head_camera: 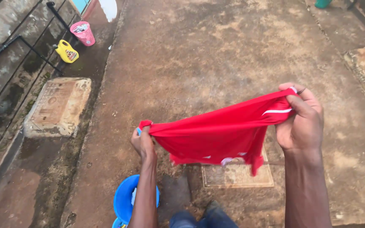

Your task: Hanging rinsed laundry on an outdoor clothesline.

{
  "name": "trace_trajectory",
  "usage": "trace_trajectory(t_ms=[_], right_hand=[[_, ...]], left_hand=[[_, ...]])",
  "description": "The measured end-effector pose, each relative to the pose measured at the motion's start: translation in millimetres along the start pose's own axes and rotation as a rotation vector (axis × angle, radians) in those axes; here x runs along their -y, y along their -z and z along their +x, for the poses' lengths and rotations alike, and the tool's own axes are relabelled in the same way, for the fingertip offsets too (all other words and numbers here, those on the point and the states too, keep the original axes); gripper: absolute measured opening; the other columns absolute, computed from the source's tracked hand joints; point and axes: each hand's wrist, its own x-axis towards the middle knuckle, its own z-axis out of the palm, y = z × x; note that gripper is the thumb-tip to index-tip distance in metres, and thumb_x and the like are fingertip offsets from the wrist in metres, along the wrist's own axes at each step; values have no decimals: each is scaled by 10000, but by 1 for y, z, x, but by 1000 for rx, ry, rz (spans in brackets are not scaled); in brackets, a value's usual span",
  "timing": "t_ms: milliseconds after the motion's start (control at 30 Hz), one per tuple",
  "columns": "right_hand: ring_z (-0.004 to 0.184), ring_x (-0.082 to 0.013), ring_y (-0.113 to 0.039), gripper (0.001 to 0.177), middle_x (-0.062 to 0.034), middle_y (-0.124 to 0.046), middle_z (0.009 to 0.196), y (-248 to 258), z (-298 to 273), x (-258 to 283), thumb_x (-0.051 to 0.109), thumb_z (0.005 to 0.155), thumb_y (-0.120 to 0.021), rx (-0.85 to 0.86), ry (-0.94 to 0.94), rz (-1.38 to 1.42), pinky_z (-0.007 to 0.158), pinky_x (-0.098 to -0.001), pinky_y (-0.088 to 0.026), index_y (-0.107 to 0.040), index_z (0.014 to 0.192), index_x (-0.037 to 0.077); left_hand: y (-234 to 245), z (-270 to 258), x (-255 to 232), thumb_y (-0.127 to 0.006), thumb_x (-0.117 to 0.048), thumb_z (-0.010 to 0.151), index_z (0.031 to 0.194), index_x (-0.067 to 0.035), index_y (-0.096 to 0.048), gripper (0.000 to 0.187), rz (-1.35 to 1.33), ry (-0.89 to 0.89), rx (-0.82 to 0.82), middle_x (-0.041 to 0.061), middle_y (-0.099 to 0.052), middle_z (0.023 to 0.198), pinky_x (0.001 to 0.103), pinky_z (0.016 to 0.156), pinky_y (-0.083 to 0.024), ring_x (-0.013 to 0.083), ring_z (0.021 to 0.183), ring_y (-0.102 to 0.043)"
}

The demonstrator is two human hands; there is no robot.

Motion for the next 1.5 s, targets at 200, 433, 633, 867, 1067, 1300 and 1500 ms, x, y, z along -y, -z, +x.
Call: trace_trajectory(t_ms=[200,433,633,867,1067,1300,1500], right_hand=[[886,-193,-667,194,-141,-662,1013,-4,54,64,-104,1043,-478,87,123,-102,875,-328,-585,-627,1167,-90],[827,-181,-642,216,-126,-656,953,17,138,103,-120,990,-474,-26,250,-167,827,-308,-577,-666,1079,-75],[908,-171,-644,213,-119,-679,1010,78,232,92,-117,988,-476,-83,239,-211,919,-311,-564,-660,1083,-66],[1100,-199,-674,212,-113,-666,1159,104,377,76,-76,1042,-494,-51,233,-231,1044,-341,-551,-646,1189,-54],[1020,-220,-667,221,-150,-669,1125,115,472,86,-31,1054,-486,-92,131,-252,950,-367,-540,-630,1217,-69],[930,-181,-699,202,-143,-706,1110,147,556,100,-72,1010,-516,-133,224,-522,830,-323,-596,-625,1177,-49],[701,-438,-667,192,-295,-712,929,193,660,128,-56,1043,-624,-298,169,-1472,627,-518,-555,-720,1203,-96]], left_hand=[[-75,1,4,-766,-387,909,739,-175,-569,336,-271,466,261,-86,-390,501,262,323,-212,54,356,-313],[-171,6,0,-697,-344,953,973,-178,-611,188,-437,420,524,-66,-518,643,234,341,-227,34,375,-288],[-260,55,12,-749,-300,888,968,-175,-599,211,-538,580,635,-34,-687,762,218,345,-232,34,364,-302],[-373,107,-5,-844,-251,844,960,-106,-744,211,-84,238,441,-95,-469,587,244,393,-212,23,428,-338],[-430,177,-29,-735,-110,847,1110,-109,-810,274,135,270,488,-56,-501,564,270,382,-195,63,403,-294],[-497,202,-106,-649,-131,942,1020,-108,-804,175,466,-36,310,-19,-602,677,281,526,-379,71,557,-446],[-557,237,-161,-649,-82,926,995,-64,-772,142,138,-231,333,-77,-574,727,247,517,-333,33,587,-429]])
